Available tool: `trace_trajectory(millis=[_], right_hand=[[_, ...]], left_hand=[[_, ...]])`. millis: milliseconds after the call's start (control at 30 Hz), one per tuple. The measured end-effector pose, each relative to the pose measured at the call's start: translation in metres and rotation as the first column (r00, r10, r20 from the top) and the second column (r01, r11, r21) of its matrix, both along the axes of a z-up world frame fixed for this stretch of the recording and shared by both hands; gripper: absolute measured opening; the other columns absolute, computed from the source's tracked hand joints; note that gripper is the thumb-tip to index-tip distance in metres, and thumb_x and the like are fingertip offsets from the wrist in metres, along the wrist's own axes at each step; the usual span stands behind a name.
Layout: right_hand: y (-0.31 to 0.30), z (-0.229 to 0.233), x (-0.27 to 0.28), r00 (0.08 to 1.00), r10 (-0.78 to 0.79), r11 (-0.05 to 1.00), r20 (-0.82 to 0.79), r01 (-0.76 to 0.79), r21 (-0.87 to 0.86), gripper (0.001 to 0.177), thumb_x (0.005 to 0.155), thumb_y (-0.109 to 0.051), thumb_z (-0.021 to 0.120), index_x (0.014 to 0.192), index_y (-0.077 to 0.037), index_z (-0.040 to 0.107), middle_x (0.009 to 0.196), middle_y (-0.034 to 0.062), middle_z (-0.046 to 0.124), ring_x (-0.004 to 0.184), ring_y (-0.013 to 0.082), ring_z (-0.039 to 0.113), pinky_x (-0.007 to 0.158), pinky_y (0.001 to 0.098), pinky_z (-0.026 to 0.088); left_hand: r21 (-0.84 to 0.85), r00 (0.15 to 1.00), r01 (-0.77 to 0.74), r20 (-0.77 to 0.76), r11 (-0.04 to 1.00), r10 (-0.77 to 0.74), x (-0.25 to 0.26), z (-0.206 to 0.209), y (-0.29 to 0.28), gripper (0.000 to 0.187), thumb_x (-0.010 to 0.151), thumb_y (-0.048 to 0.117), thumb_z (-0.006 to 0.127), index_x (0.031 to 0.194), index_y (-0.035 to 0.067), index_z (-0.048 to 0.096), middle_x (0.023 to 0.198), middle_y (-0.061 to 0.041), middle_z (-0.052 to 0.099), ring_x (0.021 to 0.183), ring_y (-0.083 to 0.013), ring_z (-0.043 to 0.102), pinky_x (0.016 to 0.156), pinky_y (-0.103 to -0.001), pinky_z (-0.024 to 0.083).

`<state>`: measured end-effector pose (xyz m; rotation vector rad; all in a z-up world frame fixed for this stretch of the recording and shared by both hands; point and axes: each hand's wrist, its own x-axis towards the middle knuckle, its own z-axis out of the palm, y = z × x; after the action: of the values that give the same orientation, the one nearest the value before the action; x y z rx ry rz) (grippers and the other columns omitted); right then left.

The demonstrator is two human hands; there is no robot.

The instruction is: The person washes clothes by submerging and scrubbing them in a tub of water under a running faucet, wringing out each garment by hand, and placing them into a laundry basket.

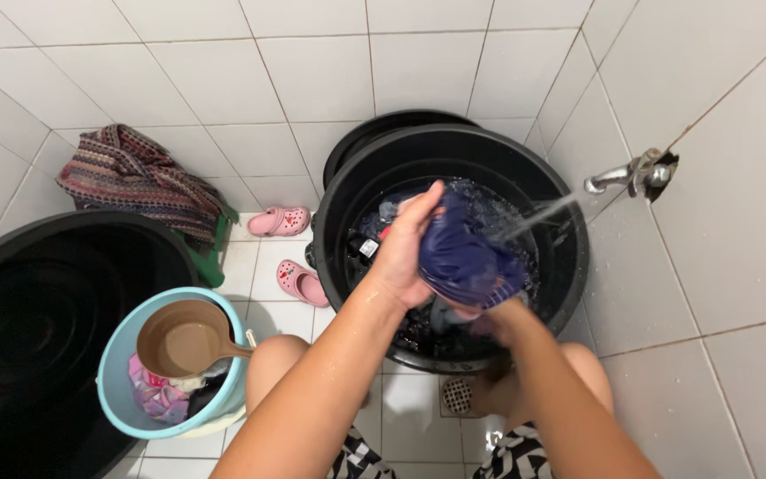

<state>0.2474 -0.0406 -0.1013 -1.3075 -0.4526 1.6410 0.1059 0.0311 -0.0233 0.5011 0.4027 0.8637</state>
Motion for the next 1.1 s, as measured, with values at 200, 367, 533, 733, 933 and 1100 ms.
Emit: trace_trajectory(millis=[200, 367, 533, 733, 933, 1100], right_hand=[[0.003, -0.041, -0.021, 0.796, -0.019, 0.938, -0.605, 0.223, 0.265, 0.046, 0.108, -0.037, 0.054, 0.143, -0.008, 0.054, 0.146, 0.0118, 0.055, 0.129, 0.027, 0.055, 0.113, 0.0458, 0.043], [0.023, 0.001, -0.004, 0.725, 0.062, 0.868, -0.686, 0.3, 0.395, 0.046, 0.097, -0.035, 0.062, 0.135, -0.009, 0.06, 0.136, 0.0101, 0.062, 0.121, 0.0266, 0.06, 0.107, 0.0425, 0.048], [0.034, 0.027, 0.019, 0.839, 0.536, 0.791, -0.093, -0.46, 0.404, 0.046, 0.087, -0.034, 0.071, 0.126, -0.01, 0.067, 0.127, 0.0085, 0.069, 0.113, 0.0262, 0.065, 0.101, 0.0392, 0.052], [0.063, 0.072, 0.014, -0.101, 0.487, 0.108, 0.868, -0.979, -0.174, 0.048, 0.074, -0.032, 0.081, 0.116, -0.011, 0.075, 0.115, 0.0066, 0.077, 0.104, 0.0256, 0.071, 0.093, 0.0352, 0.058], [0.056, 0.05, 0.015, -0.785, 0.229, 0.104, 0.575, -0.568, -0.817, 0.044, 0.085, -0.035, 0.074, 0.129, -0.029, 0.07, 0.145, 0.0037, 0.05, 0.129, 0.0287, 0.052, 0.103, 0.0388, 0.047], [0.068, -0.017, 0.058, -0.687, 0.237, 0.295, 0.687, -0.623, -0.725, 0.092, 0.065, -0.055, 0.095, 0.138, -0.013, 0.059, 0.147, 0.0083, 0.052, 0.135, 0.0329, 0.047, 0.103, 0.0429, 0.039]], left_hand=[[0.195, 0.895, 0.008, -0.439, 0.981, 0.08, -0.029, -0.03, 0.015, 0.034, 0.098, 0.038, 0.067, 0.115, 0.008, 0.064, 0.097, -0.008, 0.071, 0.088, -0.0208, 0.069, 0.08, -0.036, 0.058], [0.027, 0.665, 0.199, -0.738, 0.98, -0.115, -0.055, -0.068, -0.006, 0.043, 0.096, 0.044, 0.064, 0.119, 0.008, 0.068, 0.098, -0.008, 0.074, 0.089, -0.0209, 0.07, 0.08, -0.036, 0.057], [-0.076, 0.941, -0.021, -0.339, 0.997, -0.006, -0.031, -0.038, 0.015, 0.046, 0.096, 0.049, 0.061, 0.114, 0.008, 0.072, 0.096, -0.01, 0.074, 0.089, -0.0251, 0.071, 0.08, -0.038, 0.057], [0.349, 0.884, 0.063, -0.454, 0.935, 0.11, -0.02, 0.021, 0.064, 0.052, 0.096, 0.056, 0.058, 0.107, 0.009, 0.075, 0.093, -0.013, 0.073, 0.088, -0.0302, 0.071, 0.079, -0.041, 0.056], [0.089, 0.029, 0.994, -0.788, 0.067, 0.616, -0.021, -0.025, 0.065, 0.06, 0.096, 0.064, 0.055, 0.101, 0.009, 0.079, 0.09, -0.016, 0.073, 0.087, -0.0354, 0.072, 0.079, -0.044, 0.056], [-0.281, -0.454, 0.879, -0.742, 0.385, 0.494, -0.048, -0.11, 0.068, 0.056, 0.098, 0.061, 0.053, 0.109, 0.01, 0.073, 0.099, -0.016, 0.07, 0.092, -0.0351, 0.071, 0.08, -0.044, 0.056]])
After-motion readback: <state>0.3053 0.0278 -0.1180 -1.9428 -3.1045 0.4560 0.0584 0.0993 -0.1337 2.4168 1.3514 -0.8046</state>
